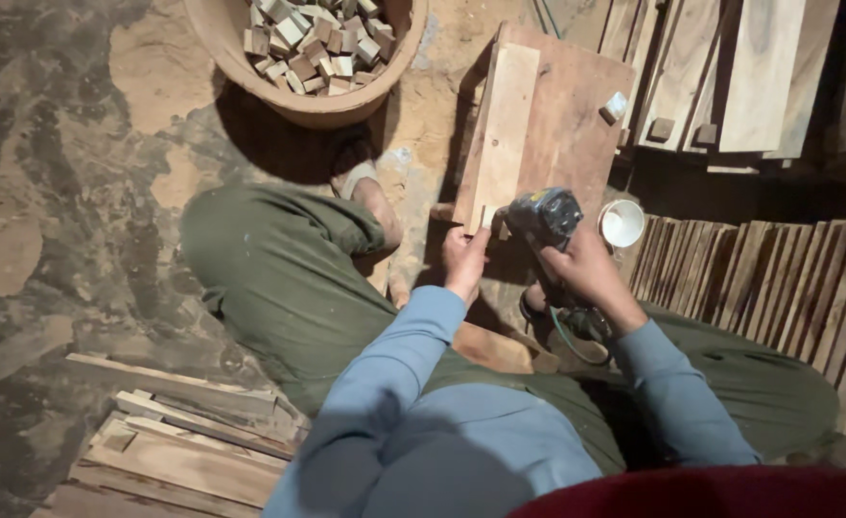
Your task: The person sits on the floor and assembles small wooden frames by attaching square blocks to wooden slats. They apply glue to the blocks, position them on the slats, and use a nail gun to secure them. The person repeats this process for multiple frames.
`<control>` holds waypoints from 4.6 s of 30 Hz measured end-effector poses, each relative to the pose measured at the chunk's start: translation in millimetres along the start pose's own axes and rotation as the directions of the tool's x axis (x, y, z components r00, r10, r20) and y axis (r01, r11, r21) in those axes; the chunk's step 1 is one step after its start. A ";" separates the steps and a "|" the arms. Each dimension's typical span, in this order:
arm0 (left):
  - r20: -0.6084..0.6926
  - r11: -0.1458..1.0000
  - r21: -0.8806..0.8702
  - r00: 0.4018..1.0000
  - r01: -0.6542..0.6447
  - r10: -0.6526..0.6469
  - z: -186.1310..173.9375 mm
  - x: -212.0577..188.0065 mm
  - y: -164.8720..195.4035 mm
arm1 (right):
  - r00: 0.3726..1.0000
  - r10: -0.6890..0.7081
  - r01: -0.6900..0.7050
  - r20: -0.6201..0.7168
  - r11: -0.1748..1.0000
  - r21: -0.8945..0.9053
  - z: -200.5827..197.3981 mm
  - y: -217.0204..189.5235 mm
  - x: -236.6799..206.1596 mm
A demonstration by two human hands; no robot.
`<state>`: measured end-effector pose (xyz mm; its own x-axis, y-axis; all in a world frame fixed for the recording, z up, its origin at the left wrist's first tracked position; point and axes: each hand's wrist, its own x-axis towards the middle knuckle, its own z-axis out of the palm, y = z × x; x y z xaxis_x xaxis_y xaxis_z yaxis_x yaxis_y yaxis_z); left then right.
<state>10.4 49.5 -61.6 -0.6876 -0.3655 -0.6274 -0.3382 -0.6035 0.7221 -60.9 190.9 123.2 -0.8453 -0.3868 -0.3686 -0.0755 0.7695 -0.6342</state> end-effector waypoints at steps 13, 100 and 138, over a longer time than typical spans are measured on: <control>-0.065 0.972 0.194 0.987 -0.130 0.145 4.1 6.2 -0.2 | 0.999 -0.026 0.025 -0.032 0.999 -0.041 -1.9 -24.2 -6.2; 0.115 0.984 -0.166 0.993 0.058 -0.039 20.8 41.2 81.5 | 0.732 0.362 -0.061 -0.577 0.879 0.473 -13.0 119.9 183.3; 0.197 0.980 0.170 0.971 0.105 -0.138 -15.4 -9.6 102.9 | 0.796 -0.001 0.248 -0.606 0.913 0.323 -14.1 -127.8 165.0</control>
<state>-7.9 -20.0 14.2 -0.7474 -0.1315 -0.6513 -0.5126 -0.5094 0.6912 -198.2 35.9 153.0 -0.9929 -0.0010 0.1191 -0.1073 0.4428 -0.8902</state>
